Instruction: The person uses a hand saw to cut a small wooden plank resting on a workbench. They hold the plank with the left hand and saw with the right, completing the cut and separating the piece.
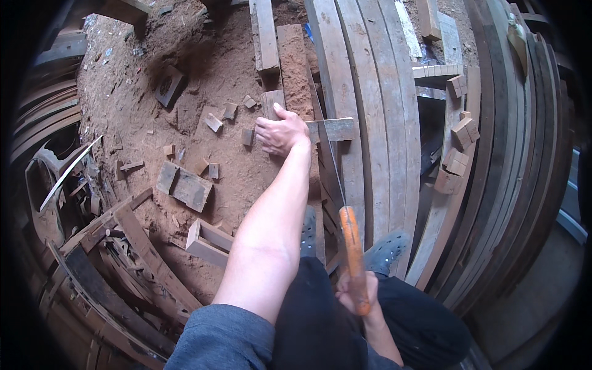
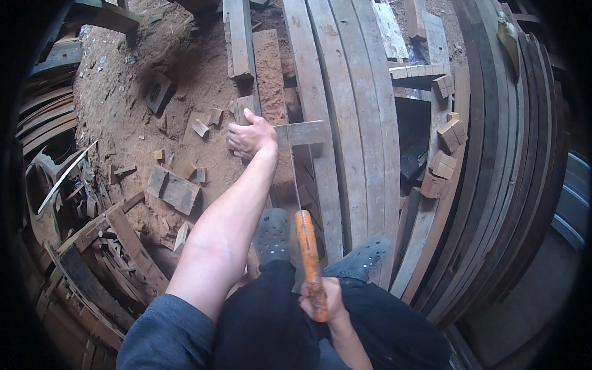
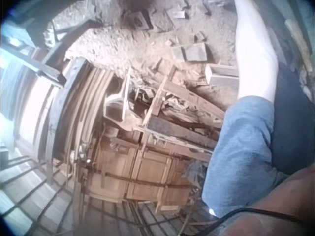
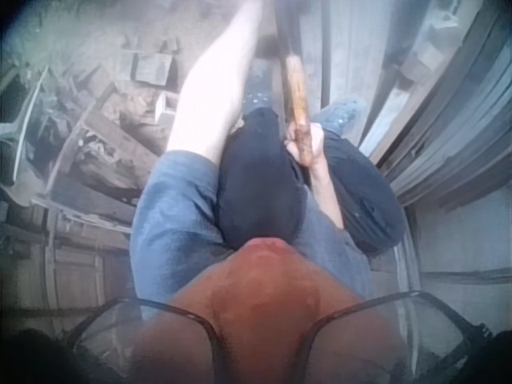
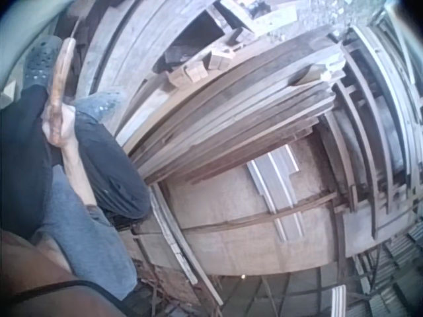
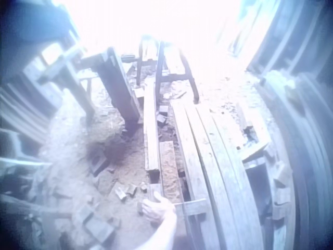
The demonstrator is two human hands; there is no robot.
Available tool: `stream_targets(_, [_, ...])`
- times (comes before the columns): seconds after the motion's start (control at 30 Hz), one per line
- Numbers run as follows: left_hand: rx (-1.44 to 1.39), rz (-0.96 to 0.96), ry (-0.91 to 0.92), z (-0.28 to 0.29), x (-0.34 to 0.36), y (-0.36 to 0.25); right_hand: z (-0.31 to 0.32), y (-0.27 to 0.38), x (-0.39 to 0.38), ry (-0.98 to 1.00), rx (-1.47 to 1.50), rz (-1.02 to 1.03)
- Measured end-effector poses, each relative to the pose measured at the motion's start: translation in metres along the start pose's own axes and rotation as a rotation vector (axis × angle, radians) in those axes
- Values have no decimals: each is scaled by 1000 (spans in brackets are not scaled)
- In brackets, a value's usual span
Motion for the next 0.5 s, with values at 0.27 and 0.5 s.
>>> stream_targets(0.27, [-67, 43, 115, -4, 0, 2, 24, 37, -74, -45, 227, 21])
stream_targets(0.5, [-58, 32, 70, 3, 1, -2, 3, 21, 10, -16, 92, 57])
Point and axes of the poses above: each hand's wrist, its own x-axis towards the middle knuckle, its own z-axis out of the back of the hand, y = z × x, the point moved 9 cm from there along x, towards the middle knuckle, and after that the axes turned 9 degrees about -z, right-handed, at the moved point
